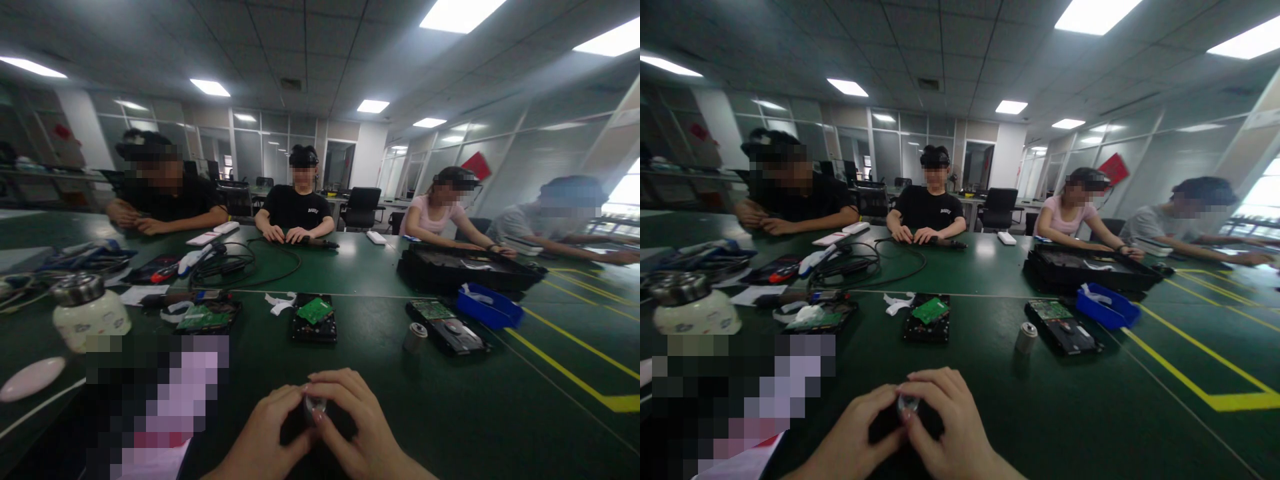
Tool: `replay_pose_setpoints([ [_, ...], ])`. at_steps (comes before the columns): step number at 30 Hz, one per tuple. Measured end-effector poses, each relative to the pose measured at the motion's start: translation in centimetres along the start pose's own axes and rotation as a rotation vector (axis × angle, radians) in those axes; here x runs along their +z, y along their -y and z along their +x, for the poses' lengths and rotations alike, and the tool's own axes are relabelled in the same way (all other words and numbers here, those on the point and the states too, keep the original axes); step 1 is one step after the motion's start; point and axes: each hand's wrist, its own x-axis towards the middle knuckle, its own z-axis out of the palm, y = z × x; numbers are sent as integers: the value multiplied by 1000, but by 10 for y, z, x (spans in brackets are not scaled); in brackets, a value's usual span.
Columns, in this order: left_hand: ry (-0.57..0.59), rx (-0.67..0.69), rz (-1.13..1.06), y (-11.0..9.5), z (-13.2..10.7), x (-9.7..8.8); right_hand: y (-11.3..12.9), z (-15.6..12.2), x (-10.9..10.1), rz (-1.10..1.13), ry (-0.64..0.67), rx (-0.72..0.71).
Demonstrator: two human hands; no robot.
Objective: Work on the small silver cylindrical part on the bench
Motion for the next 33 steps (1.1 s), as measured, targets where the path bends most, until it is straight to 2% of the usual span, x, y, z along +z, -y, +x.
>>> replay_pose_setpoints([
  [11,29,-2,-7,-11,-1,-6,0,-1,2,22,-34,67],
  [15,47,-4,12,-6,1,-4,-7,-1,3,-5,-67,-4],
  [18,45,-4,33,-6,3,-4,-10,1,2,-24,-34,-42],
  [26,50,-13,0,-13,3,-6,-9,5,5,173,-120,161],
  [30,70,-48,3,-10,3,-7,-23,1,0,4,-295,261],
  [31,73,-54,2,-9,3,-7,-27,0,-1,-75,-295,291],
  [33,69,-57,-3,-6,3,-7,-34,-4,-3,-206,-214,341],
])
